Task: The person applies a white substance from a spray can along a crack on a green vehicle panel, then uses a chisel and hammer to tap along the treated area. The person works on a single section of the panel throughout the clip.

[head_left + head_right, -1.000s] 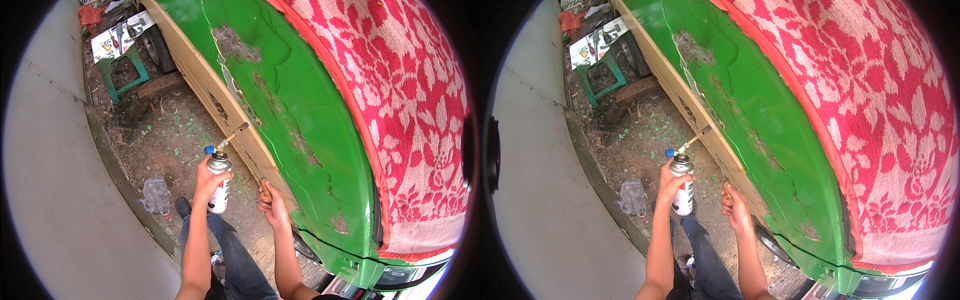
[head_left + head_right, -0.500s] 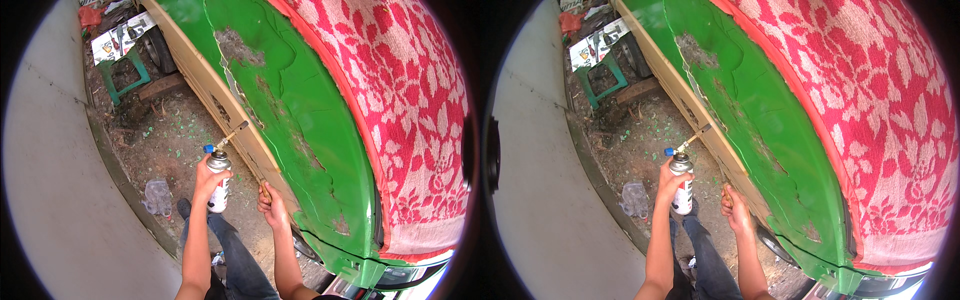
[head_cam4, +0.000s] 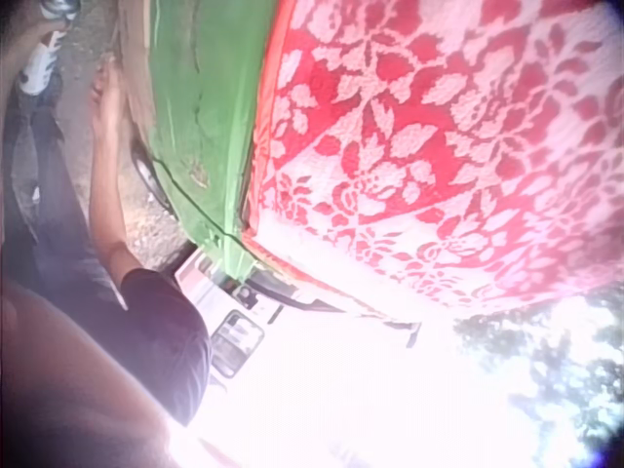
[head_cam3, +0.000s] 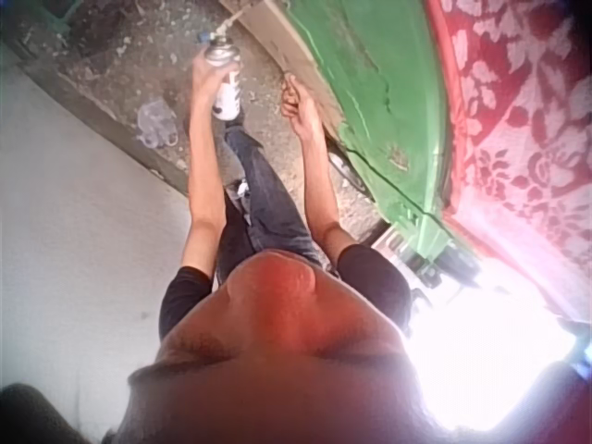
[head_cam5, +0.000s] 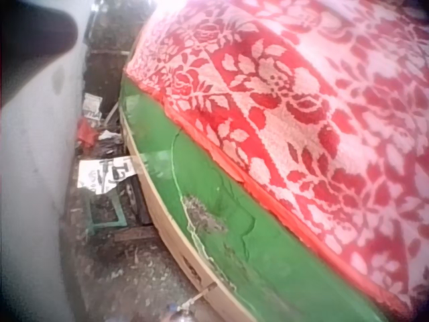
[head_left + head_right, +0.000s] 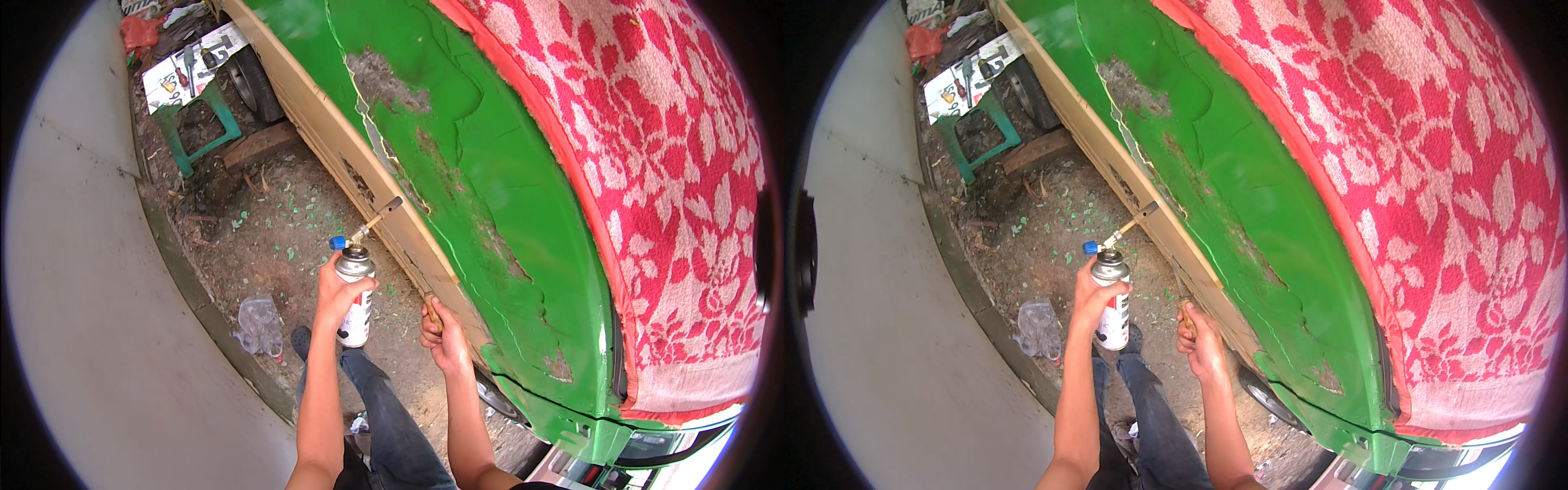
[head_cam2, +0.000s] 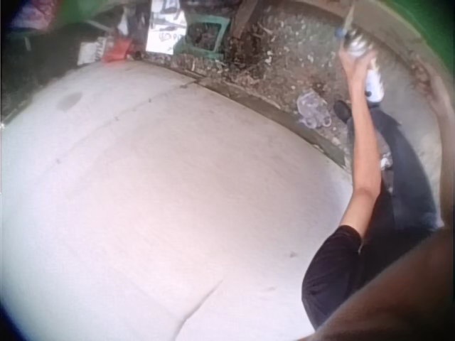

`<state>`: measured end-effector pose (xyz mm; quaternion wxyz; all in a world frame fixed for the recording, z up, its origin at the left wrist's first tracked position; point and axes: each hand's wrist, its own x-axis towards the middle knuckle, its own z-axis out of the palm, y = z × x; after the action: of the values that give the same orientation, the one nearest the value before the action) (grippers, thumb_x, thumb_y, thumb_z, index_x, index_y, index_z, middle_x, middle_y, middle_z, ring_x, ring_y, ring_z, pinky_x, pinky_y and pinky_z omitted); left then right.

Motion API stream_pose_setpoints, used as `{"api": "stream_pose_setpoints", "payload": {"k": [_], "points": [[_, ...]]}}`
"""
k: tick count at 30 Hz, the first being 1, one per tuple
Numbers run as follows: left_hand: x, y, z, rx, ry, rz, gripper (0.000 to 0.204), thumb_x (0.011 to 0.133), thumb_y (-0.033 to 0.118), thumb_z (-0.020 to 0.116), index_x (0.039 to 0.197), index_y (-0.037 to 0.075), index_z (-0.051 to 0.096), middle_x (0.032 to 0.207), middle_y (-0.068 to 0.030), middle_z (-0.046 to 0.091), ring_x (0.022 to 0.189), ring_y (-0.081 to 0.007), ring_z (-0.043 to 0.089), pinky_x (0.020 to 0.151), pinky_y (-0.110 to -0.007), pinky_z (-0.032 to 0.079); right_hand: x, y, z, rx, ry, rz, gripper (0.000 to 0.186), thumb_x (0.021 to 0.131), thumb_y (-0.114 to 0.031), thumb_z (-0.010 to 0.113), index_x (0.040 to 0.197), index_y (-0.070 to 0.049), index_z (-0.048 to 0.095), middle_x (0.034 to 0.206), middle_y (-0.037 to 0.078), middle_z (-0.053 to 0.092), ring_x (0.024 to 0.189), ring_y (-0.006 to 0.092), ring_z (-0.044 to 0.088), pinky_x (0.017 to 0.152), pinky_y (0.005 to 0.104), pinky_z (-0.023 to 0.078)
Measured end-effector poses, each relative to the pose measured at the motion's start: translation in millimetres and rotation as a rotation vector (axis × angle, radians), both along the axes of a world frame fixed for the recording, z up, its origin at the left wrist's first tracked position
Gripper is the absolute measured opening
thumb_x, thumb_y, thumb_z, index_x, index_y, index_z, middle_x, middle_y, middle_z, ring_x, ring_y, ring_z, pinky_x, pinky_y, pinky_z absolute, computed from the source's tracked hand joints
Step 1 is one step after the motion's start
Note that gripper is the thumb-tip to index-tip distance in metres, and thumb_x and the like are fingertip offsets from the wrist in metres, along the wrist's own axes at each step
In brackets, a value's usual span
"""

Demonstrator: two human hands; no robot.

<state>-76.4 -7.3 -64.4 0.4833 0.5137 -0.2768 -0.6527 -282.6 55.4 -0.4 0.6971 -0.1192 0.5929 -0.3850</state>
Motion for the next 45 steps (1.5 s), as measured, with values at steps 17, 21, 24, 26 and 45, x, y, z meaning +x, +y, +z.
{"api": "stream_pose_setpoints", "payload": {"k": [17, 21, 24, 26, 45], "points": [[10, -12, -1, -0.013, -0.018, 0.012, 0.044, 0.061, 0.007, 0.078, 0.100, 0.000, 0.059, 0.081, -0.0074, 0.069, 0.069, -0.0152, 0.065, 0.066, -0.031, 0.052, 7, -11, -1, 0.013, 0.011, 0.003, 0.030, 0.103, -0.035, 0.048, 0.094, -0.007, 0.051, 0.058, -0.007, 0.033, 0.043, 0.0039, 0.021, 0.043, 0.0219, 0.020], [13, -15, -1, 0.000, 0.001, 0.007, 0.043, 0.061, 0.007, 0.078, 0.099, 0.000, 0.059, 0.081, -0.0076, 0.069, 0.069, -0.0153, 0.066, 0.066, -0.030, 0.052, 9, -14, -3, 0.014, 0.002, -0.017, 0.031, 0.102, -0.036, 0.050, 0.092, -0.006, 0.052, 0.058, -0.006, 0.034, 0.043, 0.0039, 0.022, 0.043, 0.0223, 0.019], [15, -17, 0, -0.011, -0.018, 0.009, 0.043, 0.061, 0.007, 0.078, 0.099, 0.000, 0.059, 0.081, -0.0077, 0.069, 0.069, -0.0154, 0.066, 0.066, -0.030, 0.052, 10, -16, -3, 0.011, 0.004, -0.019, 0.032, 0.101, -0.036, 0.051, 0.091, -0.006, 0.053, 0.057, -0.006, 0.035, 0.043, 0.0039, 0.023, 0.043, 0.0226, 0.019], [16, -19, 1, -0.009, -0.014, 0.014, 0.043, 0.061, 0.007, 0.077, 0.099, 0.000, 0.059, 0.081, -0.0078, 0.069, 0.069, -0.0153, 0.066, 0.066, -0.030, 0.052, 10, -16, -3, 0.006, 0.004, -0.013, 0.032, 0.101, -0.036, 0.051, 0.091, -0.006, 0.053, 0.057, -0.006, 0.035, 0.043, 0.0039, 0.023, 0.043, 0.0227, 0.019], [20, -31, 1, -0.029, 0.032, 0.034, 0.044, 0.061, 0.006, 0.078, 0.100, 0.000, 0.059, 0.082, -0.0069, 0.068, 0.070, -0.0149, 0.065, 0.066, -0.030, 0.051, 15, -19, -7, 0.016, -0.009, -0.032, 0.031, 0.102, -0.035, 0.051, 0.091, -0.006, 0.052, 0.058, -0.005, 0.036, 0.043, 0.0036, 0.022, 0.042, 0.0228, 0.018]]}}
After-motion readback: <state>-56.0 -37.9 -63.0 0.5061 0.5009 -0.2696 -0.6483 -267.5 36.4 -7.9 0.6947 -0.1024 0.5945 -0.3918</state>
